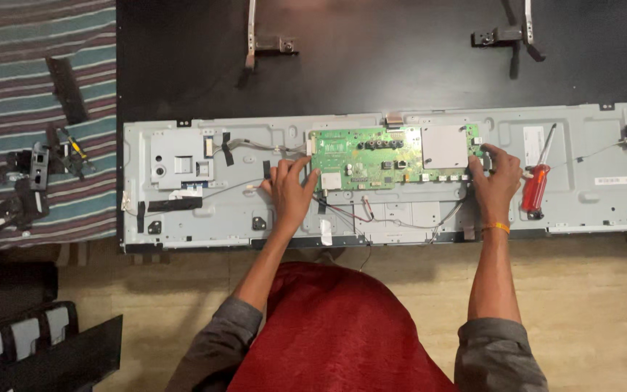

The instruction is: The person works on the back of a disassembled television, using a screwdriver to remove and install screws on a metal plate and circuit board. They connect wires and reposition internal components within the chassis.

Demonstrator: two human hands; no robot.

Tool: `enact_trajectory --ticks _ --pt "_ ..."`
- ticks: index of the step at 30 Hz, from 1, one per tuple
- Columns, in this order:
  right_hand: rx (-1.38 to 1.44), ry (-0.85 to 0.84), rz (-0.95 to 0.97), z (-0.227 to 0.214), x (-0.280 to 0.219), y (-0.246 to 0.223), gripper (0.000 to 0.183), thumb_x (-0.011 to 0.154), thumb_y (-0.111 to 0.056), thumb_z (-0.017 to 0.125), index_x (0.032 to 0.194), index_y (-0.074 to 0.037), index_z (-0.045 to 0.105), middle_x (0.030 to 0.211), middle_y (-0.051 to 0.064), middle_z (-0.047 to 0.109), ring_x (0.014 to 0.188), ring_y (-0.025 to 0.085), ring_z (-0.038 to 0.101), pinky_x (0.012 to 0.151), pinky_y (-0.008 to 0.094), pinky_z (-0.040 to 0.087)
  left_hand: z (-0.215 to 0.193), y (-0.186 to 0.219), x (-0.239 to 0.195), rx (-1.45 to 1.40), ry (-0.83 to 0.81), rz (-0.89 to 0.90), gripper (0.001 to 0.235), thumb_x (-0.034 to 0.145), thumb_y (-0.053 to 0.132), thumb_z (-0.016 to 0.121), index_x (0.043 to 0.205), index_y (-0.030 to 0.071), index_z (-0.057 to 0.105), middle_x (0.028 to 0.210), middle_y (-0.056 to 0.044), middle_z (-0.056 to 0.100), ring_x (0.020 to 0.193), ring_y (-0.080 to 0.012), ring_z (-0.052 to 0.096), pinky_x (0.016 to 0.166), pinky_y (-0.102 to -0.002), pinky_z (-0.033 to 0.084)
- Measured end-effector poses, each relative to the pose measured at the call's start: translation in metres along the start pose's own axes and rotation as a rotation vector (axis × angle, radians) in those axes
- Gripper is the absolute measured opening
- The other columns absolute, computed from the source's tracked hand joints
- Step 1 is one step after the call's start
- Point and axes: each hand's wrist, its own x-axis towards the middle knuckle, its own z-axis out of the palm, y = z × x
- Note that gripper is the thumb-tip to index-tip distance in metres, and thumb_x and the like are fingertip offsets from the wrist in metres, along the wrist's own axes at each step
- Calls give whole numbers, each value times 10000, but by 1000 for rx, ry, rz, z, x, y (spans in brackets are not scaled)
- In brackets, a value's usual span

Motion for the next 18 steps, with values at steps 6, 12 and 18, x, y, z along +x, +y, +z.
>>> enact_trajectory --ticks 6,12,18 --pt "-105 29 1 16 -9 11 385 1035 -335 728 1394 -205 680 1309 113 530 1228 365 455 1010 575 344 4 -8 -5 25 29 54 348 927 387 742 1236 226 732 1084 -18 608 1079 -243 514 920 -473 283" --pt "-127 54 -15 20 -10 16 361 1072 -345 698 1404 -205 682 1291 106 529 1222 355 460 1017 572 337 2 -24 -10 -55 -25 97 372 943 357 719 1291 223 719 1101 -3 612 1081 -227 519 934 -468 291" --pt "-128 151 -84 26 -15 17 300 1099 -337 691 1340 -160 720 1257 111 582 1203 352 490 984 568 362 -4 -33 -22 -105 -27 181 388 934 290 741 1292 147 697 1160 -33 624 1156 -240 529 1030 -536 294"
